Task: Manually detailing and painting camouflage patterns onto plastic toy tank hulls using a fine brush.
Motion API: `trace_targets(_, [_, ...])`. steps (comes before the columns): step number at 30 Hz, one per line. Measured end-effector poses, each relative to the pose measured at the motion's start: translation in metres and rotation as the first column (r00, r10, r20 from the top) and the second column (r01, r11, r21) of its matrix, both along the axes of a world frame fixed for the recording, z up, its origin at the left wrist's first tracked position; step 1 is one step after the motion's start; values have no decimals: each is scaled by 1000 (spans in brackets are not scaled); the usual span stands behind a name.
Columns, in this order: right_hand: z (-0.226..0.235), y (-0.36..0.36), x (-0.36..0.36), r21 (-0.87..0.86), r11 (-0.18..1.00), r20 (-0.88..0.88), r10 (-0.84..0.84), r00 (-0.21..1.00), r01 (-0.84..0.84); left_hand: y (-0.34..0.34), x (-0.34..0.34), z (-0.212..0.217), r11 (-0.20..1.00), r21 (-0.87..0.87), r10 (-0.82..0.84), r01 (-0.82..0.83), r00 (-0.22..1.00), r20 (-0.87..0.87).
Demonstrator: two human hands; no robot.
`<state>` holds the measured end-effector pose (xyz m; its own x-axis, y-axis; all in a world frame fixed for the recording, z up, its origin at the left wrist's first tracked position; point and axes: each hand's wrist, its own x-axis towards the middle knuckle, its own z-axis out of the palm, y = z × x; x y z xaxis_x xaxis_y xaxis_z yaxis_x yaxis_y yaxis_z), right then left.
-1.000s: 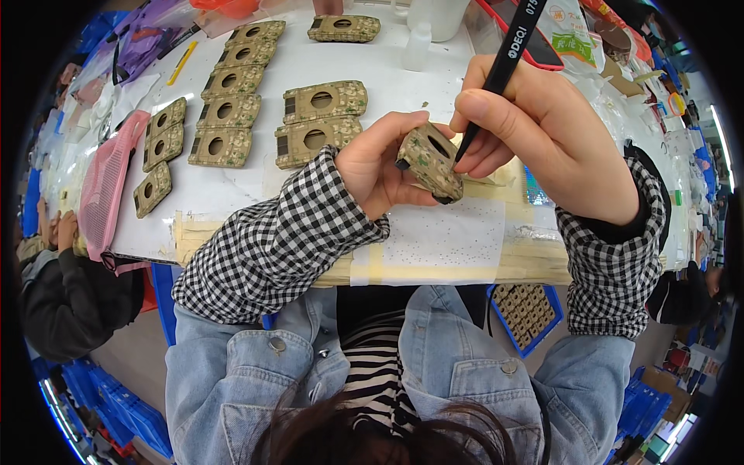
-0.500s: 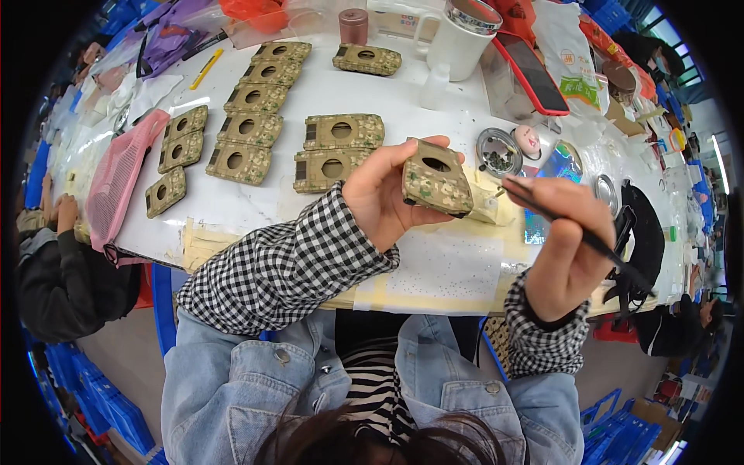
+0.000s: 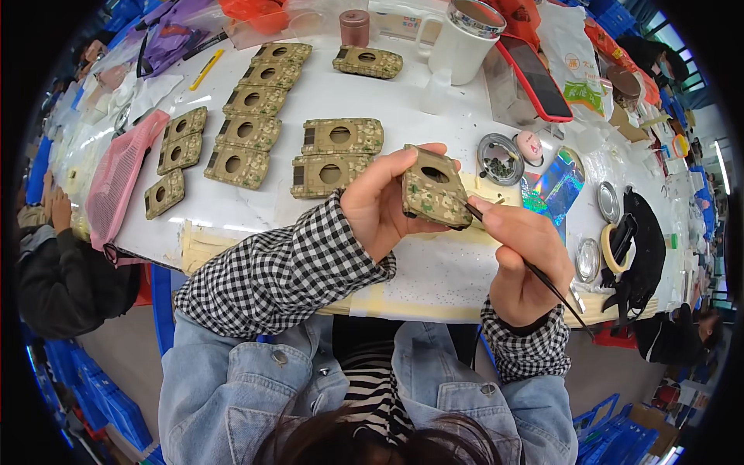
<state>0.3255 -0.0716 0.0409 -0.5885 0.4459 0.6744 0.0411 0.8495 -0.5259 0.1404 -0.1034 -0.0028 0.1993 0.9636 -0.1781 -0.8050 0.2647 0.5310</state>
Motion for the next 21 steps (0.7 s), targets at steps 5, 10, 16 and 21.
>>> trace_targets(5, [1,-2,1,1,1000,38,-12,999,12,0,2,1,1000,-7,13,-13,999,-47])
trace_targets(10, [3,-2,0,25,1000,65,-16,998,15,-1,1,2,1000,-6,6,-7,999,-42])
trace_targets(16, [2,-2,0,25,1000,48,-17,999,16,0,1,1,1000,-5,10,-10,999,-41])
trace_targets(21, [2,-2,0,19,1000,43,-19,999,18,-1,1,1,1000,2,12,-12,999,-33])
